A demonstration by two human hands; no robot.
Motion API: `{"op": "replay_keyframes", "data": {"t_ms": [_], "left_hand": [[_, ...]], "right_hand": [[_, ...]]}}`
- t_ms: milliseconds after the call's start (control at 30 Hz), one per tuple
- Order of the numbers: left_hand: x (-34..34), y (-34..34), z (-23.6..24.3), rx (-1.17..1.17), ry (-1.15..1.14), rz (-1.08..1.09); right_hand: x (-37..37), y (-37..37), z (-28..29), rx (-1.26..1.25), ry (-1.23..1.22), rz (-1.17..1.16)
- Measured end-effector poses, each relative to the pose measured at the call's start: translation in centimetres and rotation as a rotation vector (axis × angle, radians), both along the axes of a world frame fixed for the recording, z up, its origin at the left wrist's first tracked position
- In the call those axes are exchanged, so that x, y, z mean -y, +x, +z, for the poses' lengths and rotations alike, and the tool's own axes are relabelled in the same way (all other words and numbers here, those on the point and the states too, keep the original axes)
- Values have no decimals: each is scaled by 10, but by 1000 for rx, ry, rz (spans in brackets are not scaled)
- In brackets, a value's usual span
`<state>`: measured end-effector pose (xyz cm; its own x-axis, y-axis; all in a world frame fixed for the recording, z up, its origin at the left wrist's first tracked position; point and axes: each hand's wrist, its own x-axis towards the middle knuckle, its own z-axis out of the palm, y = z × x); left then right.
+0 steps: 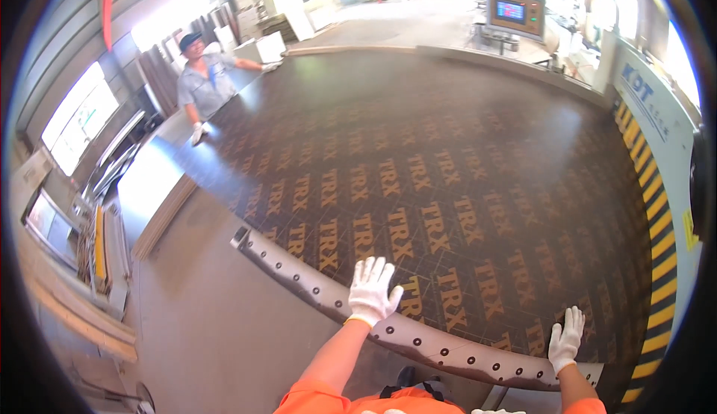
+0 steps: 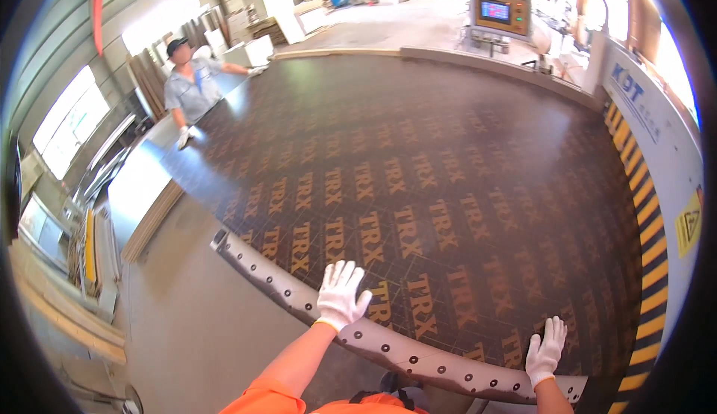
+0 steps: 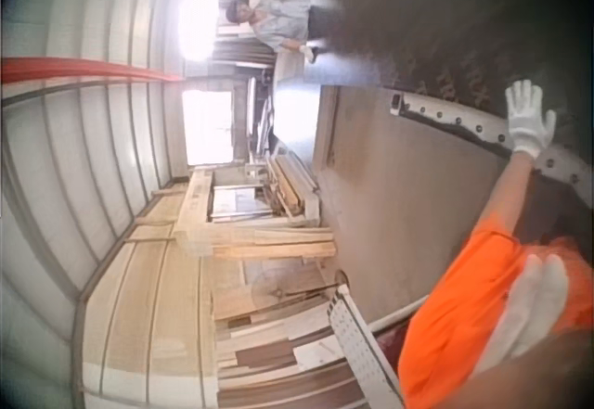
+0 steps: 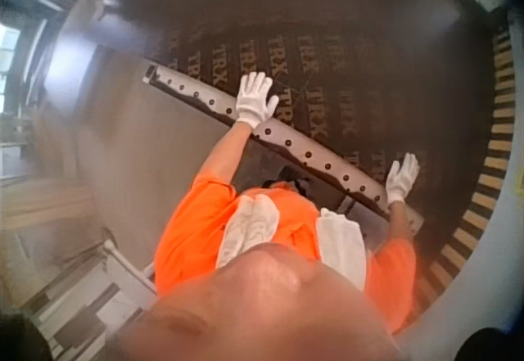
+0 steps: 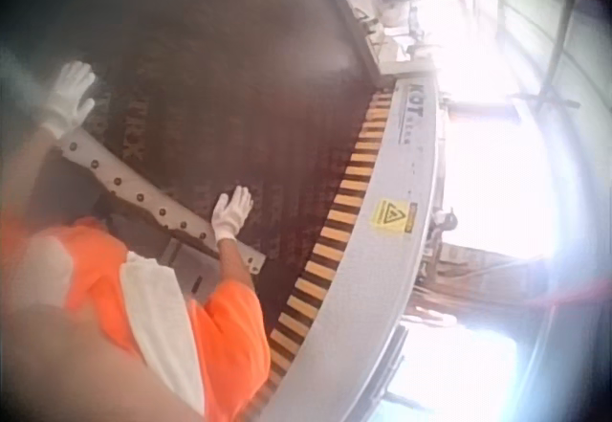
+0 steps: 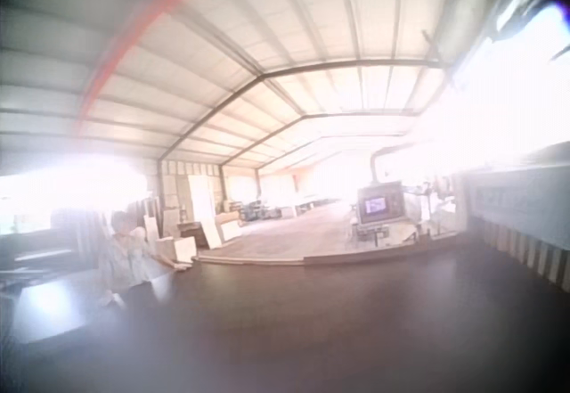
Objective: The person, alongside a coworker, loads a wooden panel onto a cutting machine, blows dust off with an air nozzle, and feeds the board into the machine. After trimming, they remove the panel and stack it onto a pile on the floor.
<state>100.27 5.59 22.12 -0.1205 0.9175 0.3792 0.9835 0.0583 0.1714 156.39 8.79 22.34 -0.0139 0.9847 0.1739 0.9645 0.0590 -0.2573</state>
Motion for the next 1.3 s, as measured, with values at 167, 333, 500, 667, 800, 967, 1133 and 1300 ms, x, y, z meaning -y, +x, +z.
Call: {"op": "replay_keyframes", "data": {"t_ms": [167, 333, 500, 667, 800, 967, 1133, 1300], "left_hand": [[-1, 4, 4, -20, 43, -9], [-1, 5, 5, -4, 25, -13], [-1, 6, 6, -22, 62, -21], [0, 5, 5, 8, 54, -13], [2, 4, 6, 11, 48, -5], [2, 5, 10, 34, 27, -10], [3, 5, 11, 31, 19, -5], [3, 3, 9, 31, -14, -3]], "right_hand": [[3, 0, 2, -45, 67, 4], [4, -3, 5, -77, 71, -11], [4, -1, 4, -88, 71, -13], [5, 3, 1, -81, 68, -1], [4, 5, 2, -92, 48, -1], [3, 5, 3, -76, 19, -7], [2, 3, 3, -89, -3, -65], [3, 5, 12, -39, -34, -42]]}}
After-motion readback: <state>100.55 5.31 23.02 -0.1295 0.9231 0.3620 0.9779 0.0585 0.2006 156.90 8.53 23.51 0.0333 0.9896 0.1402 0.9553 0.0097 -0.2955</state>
